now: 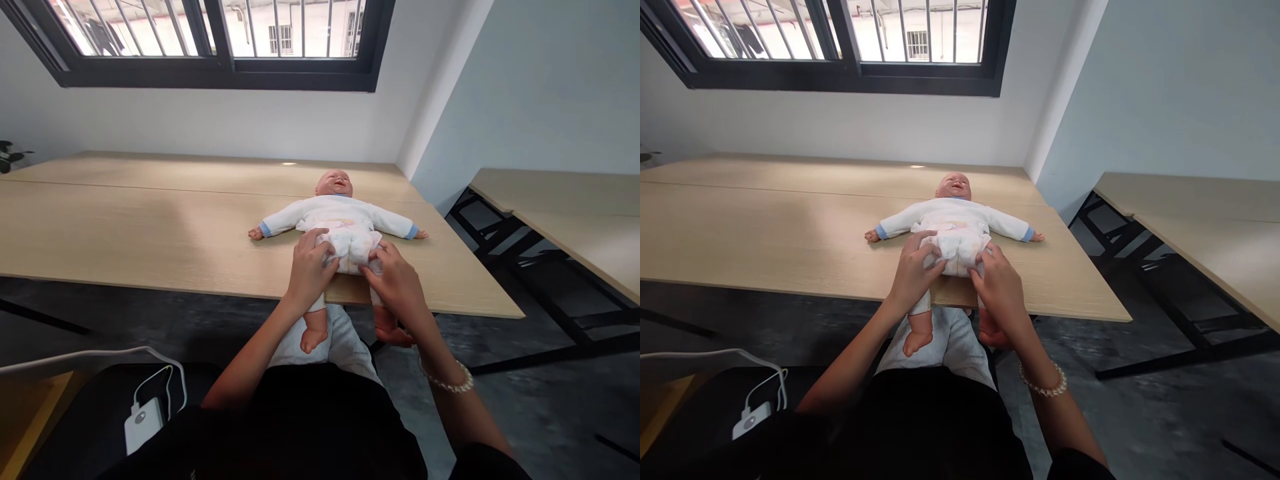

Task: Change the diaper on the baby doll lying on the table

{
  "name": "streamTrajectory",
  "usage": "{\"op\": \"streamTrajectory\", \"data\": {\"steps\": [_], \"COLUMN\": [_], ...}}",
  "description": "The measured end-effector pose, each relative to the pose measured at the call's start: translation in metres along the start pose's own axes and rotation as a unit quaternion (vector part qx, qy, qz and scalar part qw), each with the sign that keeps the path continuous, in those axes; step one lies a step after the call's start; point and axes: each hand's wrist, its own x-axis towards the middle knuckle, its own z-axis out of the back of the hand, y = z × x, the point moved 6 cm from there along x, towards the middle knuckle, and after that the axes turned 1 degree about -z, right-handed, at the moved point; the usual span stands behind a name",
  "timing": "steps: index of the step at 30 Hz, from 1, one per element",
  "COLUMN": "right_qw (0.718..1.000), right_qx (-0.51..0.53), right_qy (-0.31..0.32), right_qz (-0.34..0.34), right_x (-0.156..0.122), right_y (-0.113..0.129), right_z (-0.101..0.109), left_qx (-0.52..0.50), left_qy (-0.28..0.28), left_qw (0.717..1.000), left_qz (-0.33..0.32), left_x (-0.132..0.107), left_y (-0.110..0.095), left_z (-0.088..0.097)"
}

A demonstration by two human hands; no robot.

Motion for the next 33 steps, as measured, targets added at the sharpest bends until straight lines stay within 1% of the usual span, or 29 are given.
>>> {"op": "streamTrajectory", "data": {"steps": [3,6,10,15,17,19,20,22,24,26,29,33], "right_qw": [1.0,0.999,0.998,0.998,0.999,0.996,0.99,0.972,0.963,0.971,0.983,0.987], "right_qx": [-0.026,-0.037,-0.053,-0.048,-0.007,0.08,0.135,0.225,0.248,0.213,0.159,0.144], "right_qy": [0.012,0.009,0.006,0.013,0.026,0.038,0.043,0.059,0.073,0.076,0.059,0.045], "right_qz": [0.0,-0.006,-0.032,-0.035,-0.026,-0.017,-0.021,-0.047,-0.076,-0.082,-0.069,-0.058], "right_x": [0.003,0.006,0.003,-0.005,-0.005,-0.003,-0.002,0.001,0.002,0.003,0.003,0.001], "right_y": [0.0,0.0,0.001,0.0,-0.008,-0.021,-0.028,-0.042,-0.048,-0.045,-0.031,-0.019], "right_z": [-0.002,0.0,0.001,-0.005,-0.007,-0.007,-0.006,-0.006,-0.007,-0.008,-0.011,-0.015], "left_qx": [0.013,0.022,0.032,0.04,0.022,-0.02,-0.046,-0.088,-0.107,-0.112,-0.102,-0.087], "left_qy": [-0.006,-0.008,-0.002,0.034,0.036,0.026,0.02,0.021,0.04,0.063,0.091,0.113], "left_qw": [1.0,0.999,0.999,0.999,0.999,0.999,0.998,0.994,0.991,0.988,0.986,0.985], "left_qz": [-0.019,-0.029,-0.012,0.015,0.024,0.036,0.044,0.061,0.075,0.082,0.095,0.094], "left_x": [0.0,-0.001,-0.005,-0.011,-0.011,-0.01,-0.009,-0.009,-0.009,-0.009,-0.009,-0.008], "left_y": [-0.004,-0.003,0.004,0.013,0.018,0.026,0.031,0.041,0.048,0.05,0.049,0.052], "left_z": [0.002,0.005,0.007,0.004,0.003,0.002,0.001,-0.002,-0.007,-0.01,-0.009,-0.007]}}
